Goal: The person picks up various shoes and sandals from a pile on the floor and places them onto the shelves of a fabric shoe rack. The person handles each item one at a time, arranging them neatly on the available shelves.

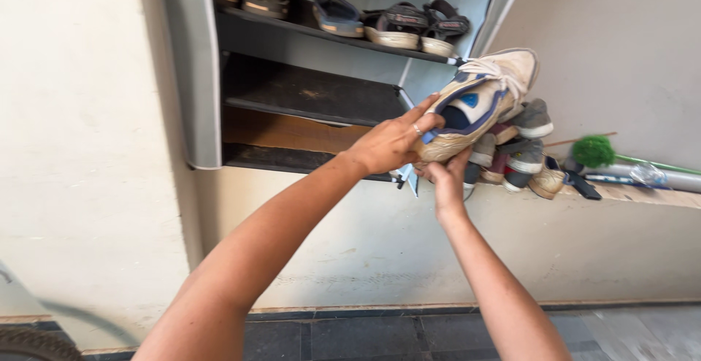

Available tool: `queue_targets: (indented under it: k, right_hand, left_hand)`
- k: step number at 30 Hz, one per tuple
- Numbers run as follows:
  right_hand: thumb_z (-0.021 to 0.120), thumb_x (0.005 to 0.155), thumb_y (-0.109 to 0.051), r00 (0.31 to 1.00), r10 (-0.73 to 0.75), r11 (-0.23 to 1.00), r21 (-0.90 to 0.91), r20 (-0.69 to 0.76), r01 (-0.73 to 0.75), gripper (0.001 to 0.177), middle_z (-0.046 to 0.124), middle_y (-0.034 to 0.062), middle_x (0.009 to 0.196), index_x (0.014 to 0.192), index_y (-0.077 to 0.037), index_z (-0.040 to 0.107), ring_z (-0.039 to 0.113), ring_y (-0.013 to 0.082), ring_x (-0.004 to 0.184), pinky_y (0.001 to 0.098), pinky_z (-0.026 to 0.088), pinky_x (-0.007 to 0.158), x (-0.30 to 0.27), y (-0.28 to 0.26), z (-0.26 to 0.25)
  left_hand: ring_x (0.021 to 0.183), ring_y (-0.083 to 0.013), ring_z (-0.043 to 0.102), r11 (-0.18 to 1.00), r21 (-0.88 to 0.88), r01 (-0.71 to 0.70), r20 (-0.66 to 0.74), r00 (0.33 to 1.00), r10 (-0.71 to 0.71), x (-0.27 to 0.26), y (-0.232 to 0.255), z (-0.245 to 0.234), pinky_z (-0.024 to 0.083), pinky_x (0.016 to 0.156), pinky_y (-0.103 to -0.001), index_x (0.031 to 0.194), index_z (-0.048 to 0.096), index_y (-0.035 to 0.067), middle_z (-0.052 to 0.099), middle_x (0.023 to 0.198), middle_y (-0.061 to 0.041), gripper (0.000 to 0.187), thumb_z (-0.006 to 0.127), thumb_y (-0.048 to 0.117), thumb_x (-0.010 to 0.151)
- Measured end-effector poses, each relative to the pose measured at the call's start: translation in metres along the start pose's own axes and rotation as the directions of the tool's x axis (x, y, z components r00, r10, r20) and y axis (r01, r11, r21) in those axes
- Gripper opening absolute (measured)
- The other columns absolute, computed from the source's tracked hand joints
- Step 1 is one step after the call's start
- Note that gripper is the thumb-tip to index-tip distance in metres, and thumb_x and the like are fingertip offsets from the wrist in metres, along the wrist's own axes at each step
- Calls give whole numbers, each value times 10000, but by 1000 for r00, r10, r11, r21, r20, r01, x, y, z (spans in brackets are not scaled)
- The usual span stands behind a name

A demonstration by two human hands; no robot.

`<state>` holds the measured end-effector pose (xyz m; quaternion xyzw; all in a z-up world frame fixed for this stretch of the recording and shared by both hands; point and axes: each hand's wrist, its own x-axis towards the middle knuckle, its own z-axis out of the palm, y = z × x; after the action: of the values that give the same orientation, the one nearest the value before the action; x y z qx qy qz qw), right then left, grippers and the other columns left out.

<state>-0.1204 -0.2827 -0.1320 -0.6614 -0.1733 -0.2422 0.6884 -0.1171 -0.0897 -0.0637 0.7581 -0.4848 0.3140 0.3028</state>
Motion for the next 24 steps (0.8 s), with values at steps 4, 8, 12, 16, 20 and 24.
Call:
queue_targets:
  k: [4, 8, 12, 16, 20, 24]
  right_hand:
    - [580, 791, -61, 996, 35, 999, -44, 82, -31, 1010, 443, 220, 1458, 1615, -143, 3, 644, 251, 1123, 338, 616, 784, -13, 1, 44]
    - [610, 783, -117, 972, 146, 983, -140, 184, -121, 1055, 406, 156, 1507, 1611, -176, -42, 617, 225, 1208, 340, 620, 802, -23, 1, 83]
    - [665, 791, -209, 919, 253, 949, -261, 302, -176, 1081, 383, 103, 1562, 1610, -205, -41, 569, 211, 1279, 356, 592, 851, -22, 11, 111]
    - [708, 815, -323, 848, 320, 924, -338, 422, -181, 1040, 434, 141, 1558, 1629, -180, 77, 555, 229, 1311, 366, 570, 887, -15, 33, 133]
    - [729, 808, -433, 786, 401, 886, -419, 471, -201, 1081, 407, 118, 1570, 1623, -181, 65, 568, 223, 1312, 373, 575, 901, -8, 54, 155]
    - [748, 780, -518, 757, 448, 828, -540, 476, -150, 1113, 545, 120, 1477, 1625, -188, 103, 582, 211, 1299, 379, 575, 890, 2, 64, 176]
  left_hand:
    - [1214, -396, 641, 995, 24, 102, 78, 992, -103, -31, -2, -41, 584, 978, -429, 1303, 441, 209, 190, 1711, -147, 737, 837, 54, 701]
    - [1210, -408, 624, 972, 128, 196, 111, 971, -211, -59, -5, -76, 563, 992, -436, 1289, 444, 220, 222, 1670, -131, 794, 901, 108, 650]
    - [1177, -401, 641, 942, 204, 266, 116, 949, -293, -85, -12, -105, 550, 992, -443, 1295, 428, 226, 249, 1651, -126, 849, 929, 142, 615]
    - [1136, -391, 676, 904, 284, 321, 140, 918, -370, -110, -21, -122, 578, 964, -435, 1323, 414, 232, 245, 1661, -159, 849, 919, 161, 644]
    - [1129, -409, 669, 892, 307, 333, 149, 908, -390, -132, -33, -133, 574, 960, -444, 1320, 417, 221, 248, 1657, -180, 858, 929, 174, 633]
    - [1111, -421, 670, 865, 284, 413, 91, 887, -453, -148, -49, -134, 561, 960, -451, 1319, 432, 218, 277, 1632, -204, 858, 934, 178, 625]
